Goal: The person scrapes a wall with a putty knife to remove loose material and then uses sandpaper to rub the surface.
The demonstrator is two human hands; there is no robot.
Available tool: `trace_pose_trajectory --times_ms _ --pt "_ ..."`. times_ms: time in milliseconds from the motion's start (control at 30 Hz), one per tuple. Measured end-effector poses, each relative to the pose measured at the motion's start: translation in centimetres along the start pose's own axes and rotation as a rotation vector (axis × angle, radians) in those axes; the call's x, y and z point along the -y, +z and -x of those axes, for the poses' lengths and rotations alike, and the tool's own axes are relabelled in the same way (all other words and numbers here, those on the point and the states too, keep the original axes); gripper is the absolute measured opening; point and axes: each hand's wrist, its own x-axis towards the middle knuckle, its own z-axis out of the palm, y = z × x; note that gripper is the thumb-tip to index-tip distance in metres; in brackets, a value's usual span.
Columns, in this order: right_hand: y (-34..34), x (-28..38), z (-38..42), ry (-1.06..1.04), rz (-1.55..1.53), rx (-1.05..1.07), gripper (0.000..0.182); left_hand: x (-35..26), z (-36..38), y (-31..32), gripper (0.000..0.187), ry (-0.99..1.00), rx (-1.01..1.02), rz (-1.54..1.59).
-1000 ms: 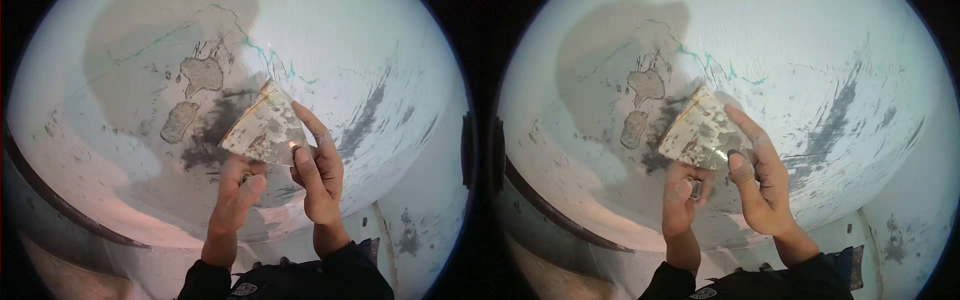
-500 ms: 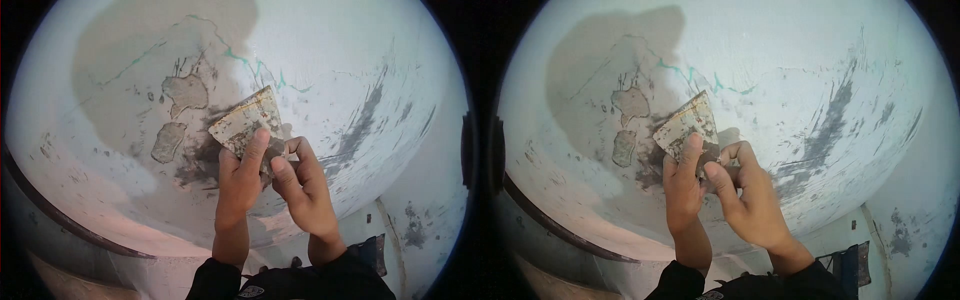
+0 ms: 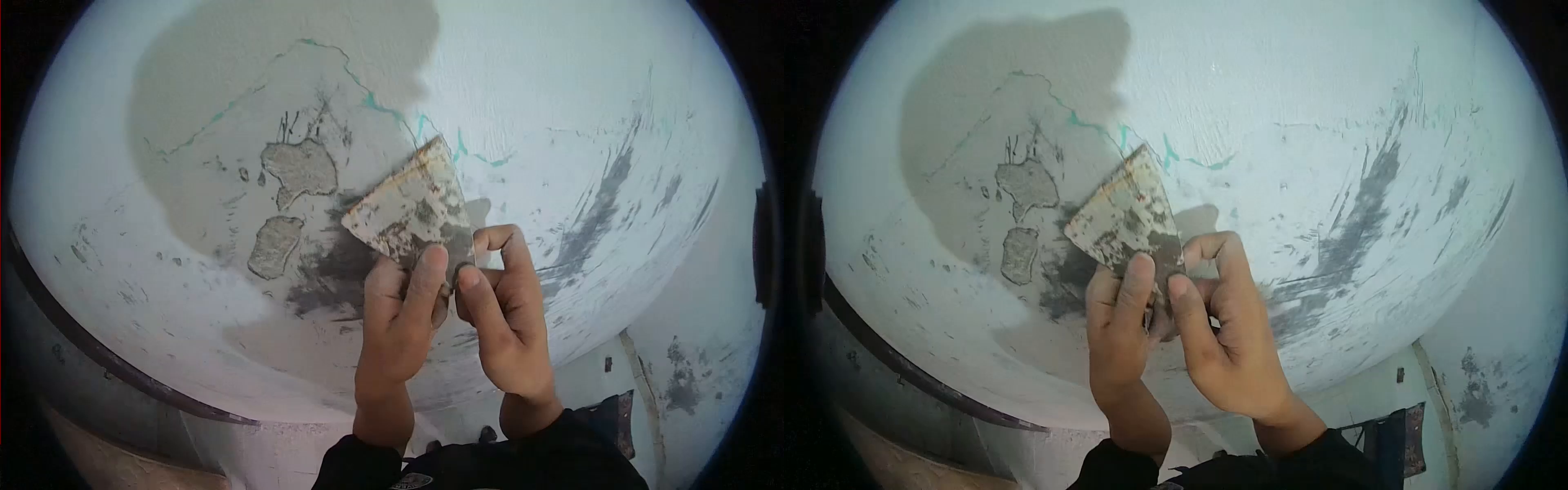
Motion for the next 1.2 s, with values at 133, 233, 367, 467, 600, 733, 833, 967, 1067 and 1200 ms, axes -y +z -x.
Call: trace_pose_trajectory --times_ms 133,233,367,467,600,733,833,967,1067,1200 --pt "0.4 0.4 -0.3 0.007 -0.053 -0.044 0.018 0.3 0.8 -0.5 0.022 -0.007 -0.065 -0.058" --pt "-0.3 -0.2 -0.5 0.024 0.131 -0.026 0.016 -0.7 2.1 -2.0 0.018 0.192 -0.124 -0.629" --pt "-0.6 -0.5 -1.1 0.001 0.14 0.007 0.011 -2.7 2.9 -1.9 0.022 0.649 -0.201 -1.133" --pt "-0.5 -1.6 -1.3 -0.122 0.17 0.022 0.018 -3.7 -0.5 -1.7 0.031 1.091 0.053 -1.554" --pt "-0.3 -1.5 -1.1 -0.144 0.222 -0.07 0.034 -2.5 -2.8 -2.2 0.044 1.105 0.27 -1.731" --pt "0.1 -1.9 -0.2 -0.187 0.282 -0.024 0.04 -3.5 -2.7 -2.4 0.041 1.078 0.395 -1.706" --pt "0.2 -2.5 -0.1 -0.122 0.195 -0.012 0.037 -4.0 -3.2 -2.6 0.037 1.071 0.447 -1.637" --pt "0.6 -2.2 0.2 -0.021 -0.002 -0.029 0.036 -4.9 -3.8 -1.9 0.032 1.108 0.501 -1.634" --pt "0.8 -1.6 -0.1 -0.018 0.024 -0.033 0.035 -4.9 -3.3 -1.7 0.029 1.083 0.441 -1.651" --pt "0.9 -1.5 0.0 -0.007 0.046 -0.055 0.033 -5.0 -3.4 -1.8 0.029 1.02 0.443 -1.621"
